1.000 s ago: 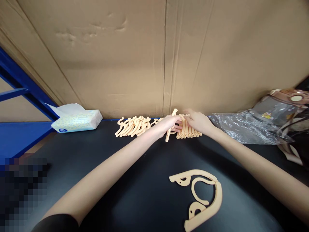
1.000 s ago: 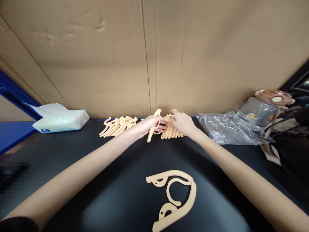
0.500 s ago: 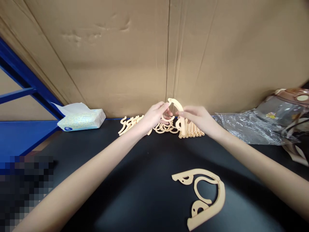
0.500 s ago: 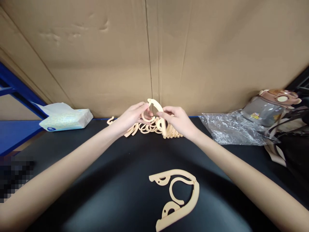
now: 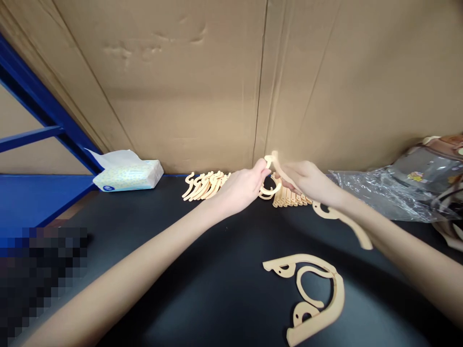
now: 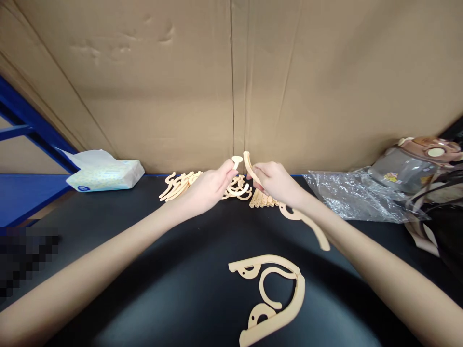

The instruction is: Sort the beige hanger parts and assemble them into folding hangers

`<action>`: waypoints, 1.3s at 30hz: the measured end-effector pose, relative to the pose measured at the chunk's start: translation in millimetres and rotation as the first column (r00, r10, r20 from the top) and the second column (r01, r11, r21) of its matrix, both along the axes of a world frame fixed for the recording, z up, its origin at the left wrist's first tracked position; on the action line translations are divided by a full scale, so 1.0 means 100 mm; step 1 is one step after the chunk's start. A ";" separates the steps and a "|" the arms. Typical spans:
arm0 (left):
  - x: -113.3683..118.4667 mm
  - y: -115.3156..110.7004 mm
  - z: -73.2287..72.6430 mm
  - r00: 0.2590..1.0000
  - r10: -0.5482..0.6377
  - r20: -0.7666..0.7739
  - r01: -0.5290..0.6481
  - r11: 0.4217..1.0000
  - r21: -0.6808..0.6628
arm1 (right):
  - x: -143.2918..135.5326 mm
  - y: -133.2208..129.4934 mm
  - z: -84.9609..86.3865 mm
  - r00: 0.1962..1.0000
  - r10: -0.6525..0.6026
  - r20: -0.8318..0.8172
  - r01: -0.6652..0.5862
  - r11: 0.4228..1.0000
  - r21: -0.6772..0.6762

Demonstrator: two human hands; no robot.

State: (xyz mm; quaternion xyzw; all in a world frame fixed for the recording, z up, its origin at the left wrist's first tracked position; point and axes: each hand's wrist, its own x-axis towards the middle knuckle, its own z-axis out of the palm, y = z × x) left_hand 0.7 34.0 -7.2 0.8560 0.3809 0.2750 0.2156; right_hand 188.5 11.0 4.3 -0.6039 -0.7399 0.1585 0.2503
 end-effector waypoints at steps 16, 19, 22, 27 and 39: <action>-0.06 0.18 0.02 0.993 0.007 0.121 0.061 0.834 -0.549 | 0.05 0.10 -0.05 0.608 -0.132 -0.783 0.385 0.911 0.145; -0.09 0.08 0.02 0.918 0.073 0.391 0.276 0.590 -0.759 | 0.09 0.11 -0.08 0.734 -0.096 -0.672 0.335 0.912 0.236; -0.08 0.06 -0.01 0.825 0.248 0.508 0.267 0.622 -0.736 | 0.15 0.09 -0.06 0.902 -0.074 -0.425 0.212 0.934 0.287; -0.04 -0.01 0.02 0.828 0.259 0.497 0.241 0.637 -0.732 | 0.13 0.03 -0.10 0.912 -0.140 0.387 -0.055 0.890 0.452; 0.07 -0.23 0.08 0.874 0.283 0.394 0.118 0.664 -0.739 | -0.14 -0.09 -0.29 0.863 -0.150 0.482 -0.061 0.917 0.395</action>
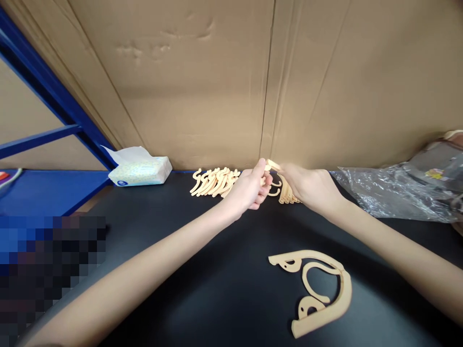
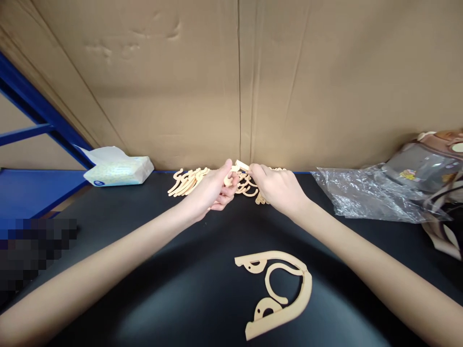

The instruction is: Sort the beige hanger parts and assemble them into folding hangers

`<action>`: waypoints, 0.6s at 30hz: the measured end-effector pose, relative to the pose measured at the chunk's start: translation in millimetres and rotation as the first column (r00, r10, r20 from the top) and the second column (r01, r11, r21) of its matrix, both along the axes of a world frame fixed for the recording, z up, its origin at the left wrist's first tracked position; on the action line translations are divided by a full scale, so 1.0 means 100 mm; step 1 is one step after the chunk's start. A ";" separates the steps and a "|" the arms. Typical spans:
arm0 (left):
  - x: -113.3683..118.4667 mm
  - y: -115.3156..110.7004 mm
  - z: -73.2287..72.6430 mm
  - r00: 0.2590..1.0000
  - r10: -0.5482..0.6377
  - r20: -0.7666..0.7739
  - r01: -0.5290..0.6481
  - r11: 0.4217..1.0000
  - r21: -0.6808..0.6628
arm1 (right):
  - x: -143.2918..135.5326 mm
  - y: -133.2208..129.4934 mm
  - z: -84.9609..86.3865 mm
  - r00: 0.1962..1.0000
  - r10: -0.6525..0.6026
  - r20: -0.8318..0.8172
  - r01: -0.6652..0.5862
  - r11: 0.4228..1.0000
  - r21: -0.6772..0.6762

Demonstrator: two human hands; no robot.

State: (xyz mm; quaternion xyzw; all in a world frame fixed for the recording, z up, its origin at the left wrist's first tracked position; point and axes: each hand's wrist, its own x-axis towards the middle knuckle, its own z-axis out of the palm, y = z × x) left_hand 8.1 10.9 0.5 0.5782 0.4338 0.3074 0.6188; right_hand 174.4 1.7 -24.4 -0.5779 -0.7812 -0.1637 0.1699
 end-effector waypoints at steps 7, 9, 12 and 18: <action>-0.24 0.05 -0.06 0.881 0.236 -0.411 0.107 0.746 0.658 | 0.16 0.17 0.17 0.813 -0.048 -0.581 -0.236 0.884 -0.404; -0.44 0.18 -0.01 0.853 0.281 -0.440 0.088 0.753 0.652 | 0.36 0.30 0.17 0.720 -0.126 -0.682 -0.161 0.926 -0.340; -0.78 0.46 0.03 0.827 0.365 -0.427 -0.051 0.806 0.589 | 0.66 0.42 0.13 0.740 -0.107 -0.664 0.025 0.991 -0.133; -1.21 0.93 -0.22 0.757 0.451 -0.473 -0.186 0.842 0.506 | 0.82 0.29 -0.10 0.882 0.062 -0.466 -0.022 0.996 0.091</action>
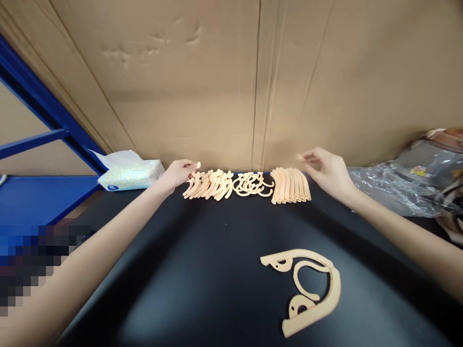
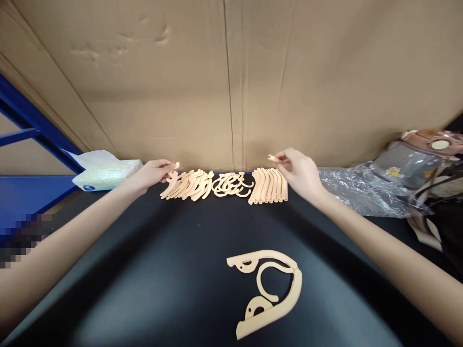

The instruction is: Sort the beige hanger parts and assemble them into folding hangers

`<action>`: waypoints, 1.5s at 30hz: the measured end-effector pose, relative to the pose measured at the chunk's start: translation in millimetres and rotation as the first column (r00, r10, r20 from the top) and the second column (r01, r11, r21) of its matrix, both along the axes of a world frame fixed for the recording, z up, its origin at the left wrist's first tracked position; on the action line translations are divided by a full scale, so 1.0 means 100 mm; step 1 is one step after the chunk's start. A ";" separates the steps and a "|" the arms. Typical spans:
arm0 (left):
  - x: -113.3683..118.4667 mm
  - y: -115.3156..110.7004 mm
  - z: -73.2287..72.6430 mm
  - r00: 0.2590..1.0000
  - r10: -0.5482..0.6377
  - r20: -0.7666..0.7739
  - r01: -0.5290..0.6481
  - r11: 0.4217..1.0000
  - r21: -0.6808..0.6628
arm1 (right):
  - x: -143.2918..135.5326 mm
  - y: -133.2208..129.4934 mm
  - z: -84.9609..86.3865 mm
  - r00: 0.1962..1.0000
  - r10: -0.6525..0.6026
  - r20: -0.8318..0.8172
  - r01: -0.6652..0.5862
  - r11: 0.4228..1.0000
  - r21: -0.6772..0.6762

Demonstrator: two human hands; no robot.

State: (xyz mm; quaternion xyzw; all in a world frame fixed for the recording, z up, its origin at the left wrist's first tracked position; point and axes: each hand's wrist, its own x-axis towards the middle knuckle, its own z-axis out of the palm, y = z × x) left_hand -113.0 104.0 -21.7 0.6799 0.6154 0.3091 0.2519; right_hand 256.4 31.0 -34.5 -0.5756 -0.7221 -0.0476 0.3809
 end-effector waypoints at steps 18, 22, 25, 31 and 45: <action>0.13 -0.19 -0.16 0.844 0.021 -0.536 0.096 0.977 0.189 | 0.05 -0.15 -0.35 0.952 0.258 0.167 -0.243 0.964 -0.106; -0.04 -0.13 -0.18 0.845 0.056 -0.532 0.008 0.993 0.118 | 0.02 -0.15 -0.37 0.950 0.289 0.117 -0.276 0.954 -0.113; -0.14 -0.10 -0.21 0.871 0.028 -0.490 0.000 0.998 0.057 | 0.00 -0.14 -0.39 0.948 0.304 0.094 -0.293 0.949 -0.113; -0.20 -0.12 -0.24 0.908 -0.035 -0.417 0.054 0.998 0.034 | -0.02 -0.19 -0.35 0.946 0.311 0.090 -0.304 0.949 -0.081; -0.16 -0.14 -0.13 0.985 0.100 -0.144 -0.086 0.991 0.106 | -0.23 -0.88 -0.22 0.895 0.354 0.272 -0.336 0.935 -0.112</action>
